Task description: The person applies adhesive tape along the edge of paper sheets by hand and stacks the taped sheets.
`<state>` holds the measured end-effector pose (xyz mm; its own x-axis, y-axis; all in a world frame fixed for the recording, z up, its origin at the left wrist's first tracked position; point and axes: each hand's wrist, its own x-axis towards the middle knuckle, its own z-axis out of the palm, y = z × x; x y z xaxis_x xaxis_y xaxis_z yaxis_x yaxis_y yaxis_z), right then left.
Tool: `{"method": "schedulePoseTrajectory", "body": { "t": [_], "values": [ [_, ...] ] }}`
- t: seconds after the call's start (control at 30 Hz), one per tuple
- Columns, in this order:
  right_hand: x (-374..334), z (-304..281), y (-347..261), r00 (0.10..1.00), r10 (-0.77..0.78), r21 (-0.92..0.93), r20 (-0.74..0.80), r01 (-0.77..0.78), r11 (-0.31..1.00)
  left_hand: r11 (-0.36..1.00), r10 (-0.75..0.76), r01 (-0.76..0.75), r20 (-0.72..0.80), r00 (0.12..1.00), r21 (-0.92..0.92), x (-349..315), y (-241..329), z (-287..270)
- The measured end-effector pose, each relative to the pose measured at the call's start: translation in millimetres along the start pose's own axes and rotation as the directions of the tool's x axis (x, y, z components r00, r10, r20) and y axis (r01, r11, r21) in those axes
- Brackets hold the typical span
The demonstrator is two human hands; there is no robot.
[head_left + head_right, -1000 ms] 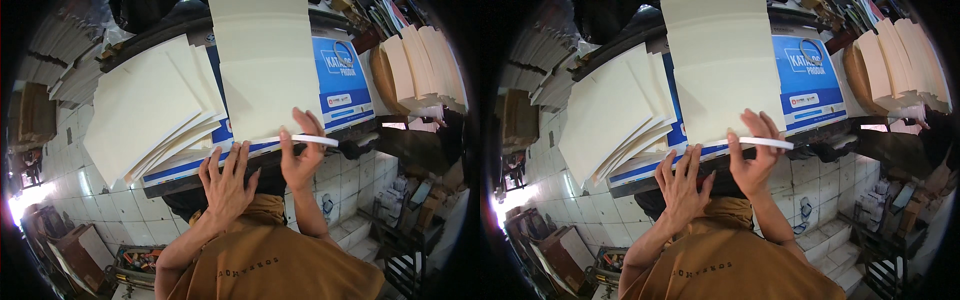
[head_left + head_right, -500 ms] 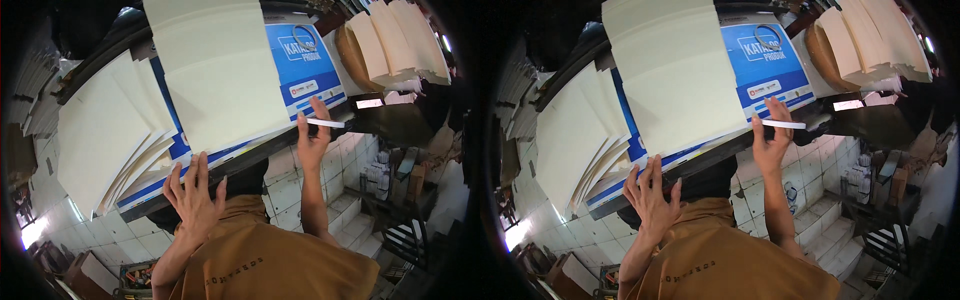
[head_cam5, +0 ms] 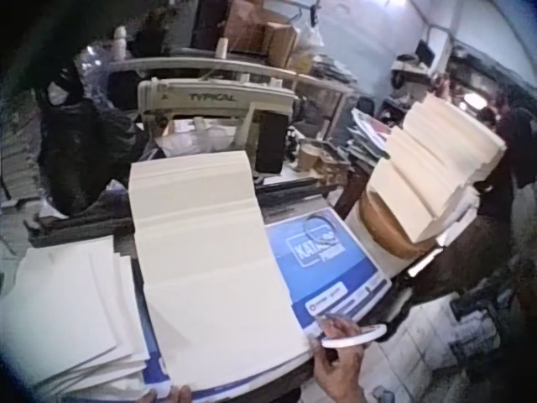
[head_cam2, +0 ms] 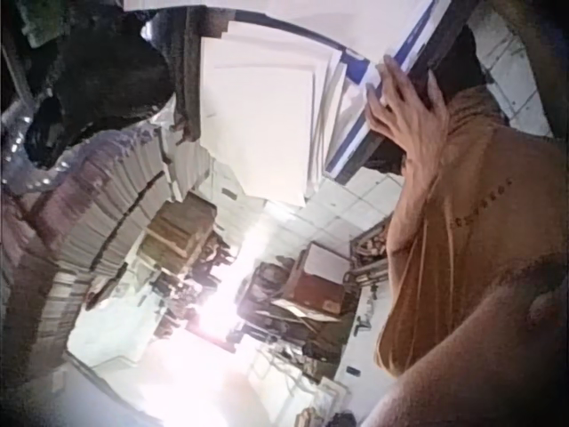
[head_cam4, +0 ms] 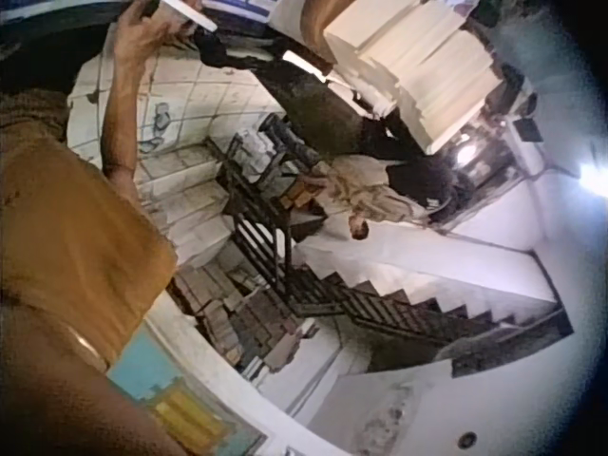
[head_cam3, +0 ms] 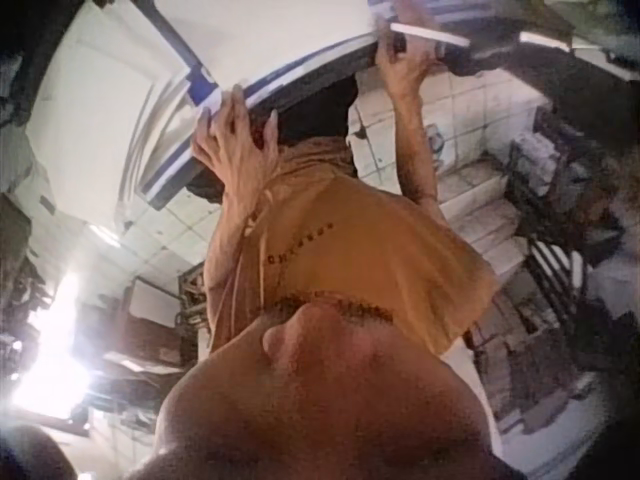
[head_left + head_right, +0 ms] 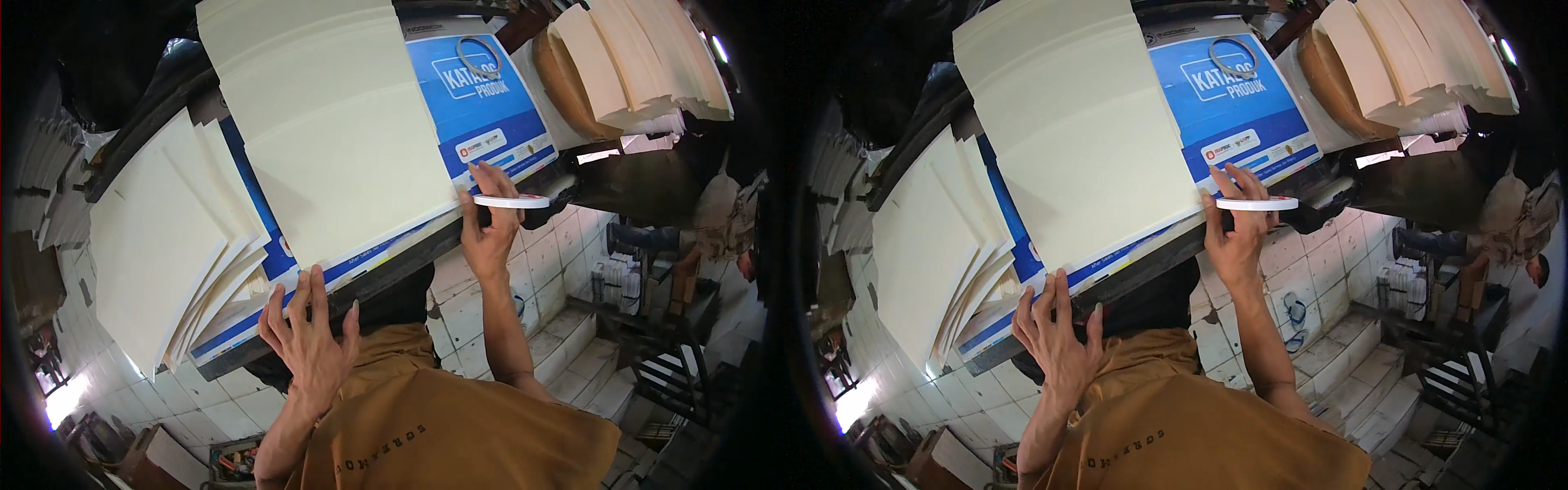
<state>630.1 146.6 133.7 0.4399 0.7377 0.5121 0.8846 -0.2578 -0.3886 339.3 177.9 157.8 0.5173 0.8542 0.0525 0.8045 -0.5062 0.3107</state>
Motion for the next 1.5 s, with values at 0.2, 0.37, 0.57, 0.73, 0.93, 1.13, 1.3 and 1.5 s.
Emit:
{"method": "schedulePoseTrajectory", "body": {
  "t": [0.2,0.37,0.57,0.73,0.93,1.13,1.3,1.5],
  "values": [
    [0,0,-2,1.000,0.010,-0.035,0.001,-0.010,0.999,1.000,0.006,-0.006,0.001,1.000,0.007,0,0,1],
    [-4,-1,-2,0.994,0.084,0.011,0.067,-0.085,0.996,1.000,0.010,-0.010,-0.005,1.000,-0.008,0,1,-1],
    [-3,-6,-9,0.984,0.125,0.001,0.123,-0.127,0.992,0.999,-0.017,0.019,0.039,0.999,-0.043,18,14,-12],
    [-17,-22,-34,0.985,0.122,0.222,0.120,-0.146,0.964,0.991,0.031,-0.022,0.064,0.997,-0.133,44,51,-25],
    [-20,-33,-49,0.993,0.108,0.249,0.039,-0.114,0.962,0.956,0.233,-0.229,-0.002,0.973,-0.186,91,89,28],
    [-31,-30,-26,0.989,0.144,0.184,-0.041,-0.134,0.974,0.976,0.200,-0.198,0.007,0.980,-0.090,94,96,46],
    [-32,-24,-20,0.987,0.161,0.284,-0.028,-0.146,0.948,0.981,0.170,-0.166,0.028,0.985,-0.104,94,104,43],
    [-37,-29,-28,0.996,0.088,0.281,0.028,-0.092,0.955,0.979,0.172,-0.167,0.039,0.984,-0.115,95,102,42]
  ]
}}
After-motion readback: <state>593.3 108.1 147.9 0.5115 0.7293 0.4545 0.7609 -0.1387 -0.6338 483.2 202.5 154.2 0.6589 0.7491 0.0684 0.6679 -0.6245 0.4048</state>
